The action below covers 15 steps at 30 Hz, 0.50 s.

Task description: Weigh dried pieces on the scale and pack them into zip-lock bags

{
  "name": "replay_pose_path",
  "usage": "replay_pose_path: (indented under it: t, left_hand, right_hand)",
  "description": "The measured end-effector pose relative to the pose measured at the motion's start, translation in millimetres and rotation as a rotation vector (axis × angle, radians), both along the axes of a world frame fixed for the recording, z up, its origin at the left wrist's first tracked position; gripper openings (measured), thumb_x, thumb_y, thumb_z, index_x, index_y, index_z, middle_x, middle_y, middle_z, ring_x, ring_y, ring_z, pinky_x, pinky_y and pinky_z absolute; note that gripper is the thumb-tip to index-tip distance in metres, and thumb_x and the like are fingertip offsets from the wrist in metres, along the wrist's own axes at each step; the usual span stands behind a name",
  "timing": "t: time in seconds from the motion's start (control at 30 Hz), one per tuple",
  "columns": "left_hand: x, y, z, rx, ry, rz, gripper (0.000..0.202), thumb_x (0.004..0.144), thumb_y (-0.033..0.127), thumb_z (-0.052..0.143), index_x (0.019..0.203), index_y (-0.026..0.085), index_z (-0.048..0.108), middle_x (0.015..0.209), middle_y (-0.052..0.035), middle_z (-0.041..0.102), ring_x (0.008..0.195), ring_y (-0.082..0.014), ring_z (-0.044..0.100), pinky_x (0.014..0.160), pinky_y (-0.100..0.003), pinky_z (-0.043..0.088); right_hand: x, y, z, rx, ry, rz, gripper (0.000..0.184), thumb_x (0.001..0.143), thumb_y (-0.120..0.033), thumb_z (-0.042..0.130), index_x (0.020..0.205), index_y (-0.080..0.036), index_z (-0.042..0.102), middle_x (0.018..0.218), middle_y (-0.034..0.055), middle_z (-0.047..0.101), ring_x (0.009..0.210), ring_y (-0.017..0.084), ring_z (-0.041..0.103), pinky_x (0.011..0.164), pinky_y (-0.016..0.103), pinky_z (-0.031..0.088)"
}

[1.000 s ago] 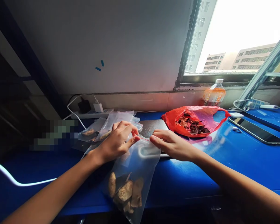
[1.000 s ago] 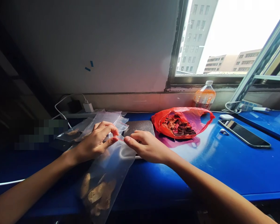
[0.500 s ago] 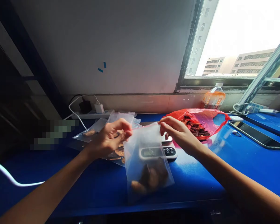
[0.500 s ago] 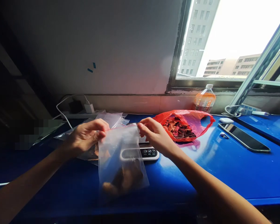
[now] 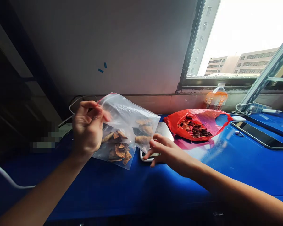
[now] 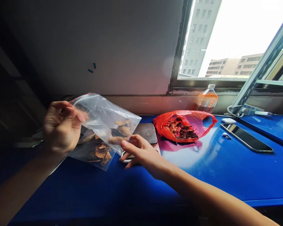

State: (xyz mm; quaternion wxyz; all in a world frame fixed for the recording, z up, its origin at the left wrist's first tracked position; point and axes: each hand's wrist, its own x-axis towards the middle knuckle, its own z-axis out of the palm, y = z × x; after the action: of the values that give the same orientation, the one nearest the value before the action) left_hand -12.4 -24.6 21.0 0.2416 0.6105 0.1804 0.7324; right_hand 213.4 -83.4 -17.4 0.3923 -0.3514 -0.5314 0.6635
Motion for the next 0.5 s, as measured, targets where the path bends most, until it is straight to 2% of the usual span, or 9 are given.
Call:
replay_pose_path:
  t: [0.17,0.33,0.43,0.5]
  left_hand:
    - [5,-2,-13.5,-0.13,0.151,-0.022,0.018,0.082,0.038,0.067,0.091,0.027,0.056,0.06,0.0044,0.062,0.06,-0.0147,0.059,0.072,-0.033,0.049]
    - [5,-7,-14.5,-0.139,0.374,0.032,0.015,0.087,0.039,0.06,0.093,0.028,0.052,0.066,0.0024,0.066,0.076,-0.0183,0.065,0.079,-0.036,0.049]
    - [6,-11,-11.9,-0.143,0.486,0.083,0.024,0.084,0.038,0.063,0.103,0.027,0.053,0.089,-0.0016,0.069,0.092,-0.0202,0.065,0.086,-0.037,0.048]
    - [6,-14,-11.0,-0.136,0.559,0.126,0.036,0.081,0.038,0.067,0.111,0.027,0.051,0.108,-0.004,0.066,0.107,-0.0225,0.061,0.094,-0.04,0.045]
  right_hand:
    - [4,7,-3.7,0.075,0.244,-0.085,0.046,0.079,-0.039,0.069,0.118,-0.026,0.049,0.116,0.0054,0.06,0.092,0.017,0.066,0.056,0.022,0.055]
    - [12,20,-0.7,0.069,0.283,-0.208,0.043,0.076,-0.031,0.071,0.113,-0.025,0.049,0.104,0.0037,0.065,0.078,0.016,0.069,0.059,0.025,0.056]
    - [26,21,5.3,0.142,0.238,-0.337,0.039,0.075,-0.028,0.072,0.108,-0.024,0.052,0.097,0.0036,0.068,0.072,0.014,0.069,0.063,0.026,0.056]
    - [48,19,9.3,0.229,0.209,-0.462,0.037,0.073,-0.028,0.073,0.104,-0.024,0.054,0.098,0.0043,0.069,0.072,0.013,0.069,0.067,0.026,0.057]
